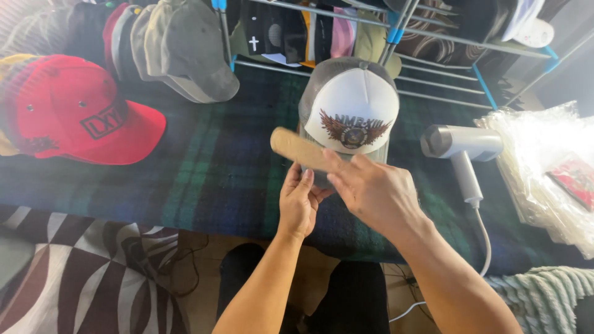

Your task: The person uses a wooden brush to clean a grey and white trucker cap placed on a wooden stand. They brush the front panel, brim, and mesh back of the cap. Other caps are visible on a shelf in the background.

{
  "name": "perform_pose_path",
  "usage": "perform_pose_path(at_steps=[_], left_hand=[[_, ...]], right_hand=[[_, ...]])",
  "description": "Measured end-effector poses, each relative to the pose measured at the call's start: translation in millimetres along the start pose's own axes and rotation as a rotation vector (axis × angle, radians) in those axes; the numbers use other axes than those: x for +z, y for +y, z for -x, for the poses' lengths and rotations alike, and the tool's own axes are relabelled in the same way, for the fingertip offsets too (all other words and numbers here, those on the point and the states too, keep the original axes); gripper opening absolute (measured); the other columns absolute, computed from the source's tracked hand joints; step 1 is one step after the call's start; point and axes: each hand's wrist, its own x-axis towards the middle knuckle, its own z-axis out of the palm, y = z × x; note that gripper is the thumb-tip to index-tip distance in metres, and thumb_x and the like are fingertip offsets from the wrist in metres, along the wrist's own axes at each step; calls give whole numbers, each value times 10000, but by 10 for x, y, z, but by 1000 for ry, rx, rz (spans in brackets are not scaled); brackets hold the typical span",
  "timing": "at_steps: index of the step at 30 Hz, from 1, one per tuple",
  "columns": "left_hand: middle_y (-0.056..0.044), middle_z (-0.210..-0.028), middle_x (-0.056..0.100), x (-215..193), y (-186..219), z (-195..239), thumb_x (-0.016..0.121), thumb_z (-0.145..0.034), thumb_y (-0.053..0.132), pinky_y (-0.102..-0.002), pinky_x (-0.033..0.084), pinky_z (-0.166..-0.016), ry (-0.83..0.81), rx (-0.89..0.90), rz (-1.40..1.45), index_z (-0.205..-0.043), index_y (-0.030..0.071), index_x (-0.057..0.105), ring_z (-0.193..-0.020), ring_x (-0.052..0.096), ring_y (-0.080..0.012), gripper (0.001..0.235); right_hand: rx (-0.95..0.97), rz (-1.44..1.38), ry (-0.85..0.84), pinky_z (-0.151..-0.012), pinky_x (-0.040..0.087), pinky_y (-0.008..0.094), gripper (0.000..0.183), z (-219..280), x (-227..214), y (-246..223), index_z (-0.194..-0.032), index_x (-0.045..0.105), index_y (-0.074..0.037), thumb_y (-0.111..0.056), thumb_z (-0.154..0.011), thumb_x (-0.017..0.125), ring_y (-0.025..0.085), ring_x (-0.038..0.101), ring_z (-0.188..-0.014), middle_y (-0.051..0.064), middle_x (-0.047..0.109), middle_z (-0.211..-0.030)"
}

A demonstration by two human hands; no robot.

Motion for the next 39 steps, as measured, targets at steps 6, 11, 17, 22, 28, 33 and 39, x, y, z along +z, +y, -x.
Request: perform_pose_path(at_steps=[6,11,17,22,28,33,39], left_hand=[[-190,-1253,694,124,147,57,521,-1048,132,-507,661,-764,3,-24,85,-1427,137,514,-981,733,-409,379],[-175,-1305,673,288,386,211,470,-1071,205,-544,644,-845,-9,-83,179,-1470,150,492,-1009,716,-410,403],[-150,-1296,685,348,524,258,379,-1021,620,-566,637,-849,-19,-176,374,-1391,190,597,-966,730,-417,608],[-153,-1099,736,117,361,149,362,-959,738,-517,662,-766,80,-203,375,-1322,165,640,-902,746,-398,733],[-141,-1070,768,283,430,189,458,-1015,583,-516,644,-841,33,-231,307,-1186,213,713,-919,755,-382,481],[-188,-1102,751,226,382,162,544,-1040,168,-533,650,-811,82,-157,223,-1223,111,644,-911,749,-386,216],[-157,-1147,747,282,393,239,556,-1035,250,-544,644,-843,82,-179,192,-1251,194,634,-931,747,-384,237]], right_hand=[[56,158,-166,-463,539,364,285,-53,7,-129,-1068,768,-239,-402,-998,546,191,636,-481,-42,655,-714],[273,-36,-345,-694,585,518,391,-169,-143,45,-1233,718,-266,-474,-995,489,372,726,-760,47,733,-868],[275,-68,-493,-780,585,510,419,-107,-94,300,-1375,636,-377,-480,-997,485,364,737,-858,26,755,-938],[183,-258,-525,-665,591,504,391,61,-215,130,-1228,756,-268,-450,-975,519,406,731,-720,118,760,-782],[192,-351,-175,-563,566,372,367,476,179,388,-1323,724,-292,-369,-978,627,259,685,-601,51,712,-717],[521,-349,-8,-746,580,454,365,1204,288,755,-1314,729,-185,-262,-958,707,356,723,-955,110,758,-1177],[398,-102,223,-838,558,418,331,1351,39,795,-1308,739,-45,-178,-1010,680,327,717,-986,177,745,-1210]])
